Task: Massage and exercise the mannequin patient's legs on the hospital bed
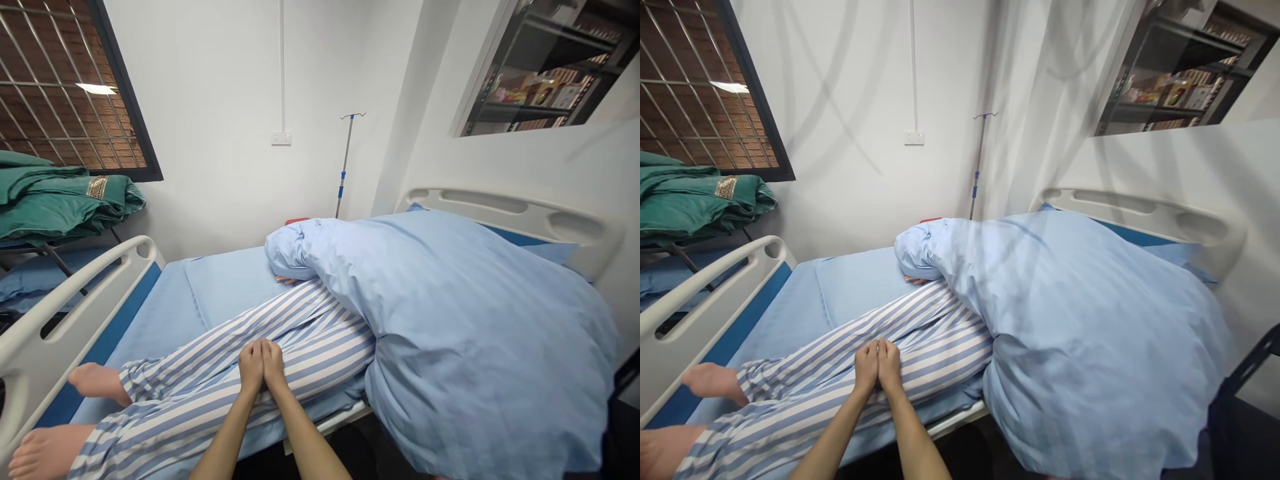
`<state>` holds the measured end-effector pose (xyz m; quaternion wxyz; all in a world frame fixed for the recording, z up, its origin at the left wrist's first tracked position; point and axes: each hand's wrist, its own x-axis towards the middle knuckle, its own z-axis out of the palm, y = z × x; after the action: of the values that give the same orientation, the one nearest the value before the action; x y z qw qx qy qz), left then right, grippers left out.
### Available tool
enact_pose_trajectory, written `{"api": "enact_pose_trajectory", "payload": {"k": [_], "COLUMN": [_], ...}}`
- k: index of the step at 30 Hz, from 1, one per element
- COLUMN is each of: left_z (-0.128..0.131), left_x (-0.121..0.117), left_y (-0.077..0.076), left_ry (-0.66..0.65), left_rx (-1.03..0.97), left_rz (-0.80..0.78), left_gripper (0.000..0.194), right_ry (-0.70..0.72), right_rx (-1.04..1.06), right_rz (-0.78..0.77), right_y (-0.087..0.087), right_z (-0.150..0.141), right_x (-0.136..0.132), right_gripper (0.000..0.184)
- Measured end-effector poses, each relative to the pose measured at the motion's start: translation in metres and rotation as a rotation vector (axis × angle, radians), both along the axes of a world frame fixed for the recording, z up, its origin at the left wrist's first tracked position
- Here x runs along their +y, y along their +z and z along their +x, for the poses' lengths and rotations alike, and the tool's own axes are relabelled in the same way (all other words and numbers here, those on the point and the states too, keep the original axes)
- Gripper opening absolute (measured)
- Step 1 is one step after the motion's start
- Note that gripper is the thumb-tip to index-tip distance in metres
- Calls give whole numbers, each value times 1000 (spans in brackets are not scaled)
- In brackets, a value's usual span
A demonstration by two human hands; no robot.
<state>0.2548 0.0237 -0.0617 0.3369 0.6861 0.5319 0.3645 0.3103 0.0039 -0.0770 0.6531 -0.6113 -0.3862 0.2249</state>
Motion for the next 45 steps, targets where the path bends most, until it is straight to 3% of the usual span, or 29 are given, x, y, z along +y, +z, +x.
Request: {"api": "enact_pose_trajectory", "payload": {"k": [6,11,15,23,26,30,33,40,45], "left_z": [-6,-5,-1,1,6,25,37,40,40], "left_x": [2,5,0,-8,-8,-9,-15,-26,-23], "left_y": [-22,-21,-16,-14,-10,8,14,-15,-19], "left_ry": [-1,17,-31,-50,-50,-22,-36,19,3], "left_rx": [212,291,271,245,140,-207,-327,37,122], "left_rz": [22,-40,-47,35,13,-48,-72,-19,13], "left_gripper": [34,33,33,34,36,35,35,35,35], "right_ry": [-100,-83,4,1,13,22,35,-36,-29], "right_rx": [-22,-267,-438,-416,-337,-208,-106,10,-87], "right_rz": [-71,-186,-119,-114,-86,-32,-12,11,-40], "right_y": [-5,9,22,0,0,3,4,1,4], "right_z": [-3,5,23,36,39,44,46,48,51], "right_x": [6,6,-2,-18,-17,-14,-14,-13,-13], "right_gripper": [39,41,43,42,44,43,41,38,42]}}
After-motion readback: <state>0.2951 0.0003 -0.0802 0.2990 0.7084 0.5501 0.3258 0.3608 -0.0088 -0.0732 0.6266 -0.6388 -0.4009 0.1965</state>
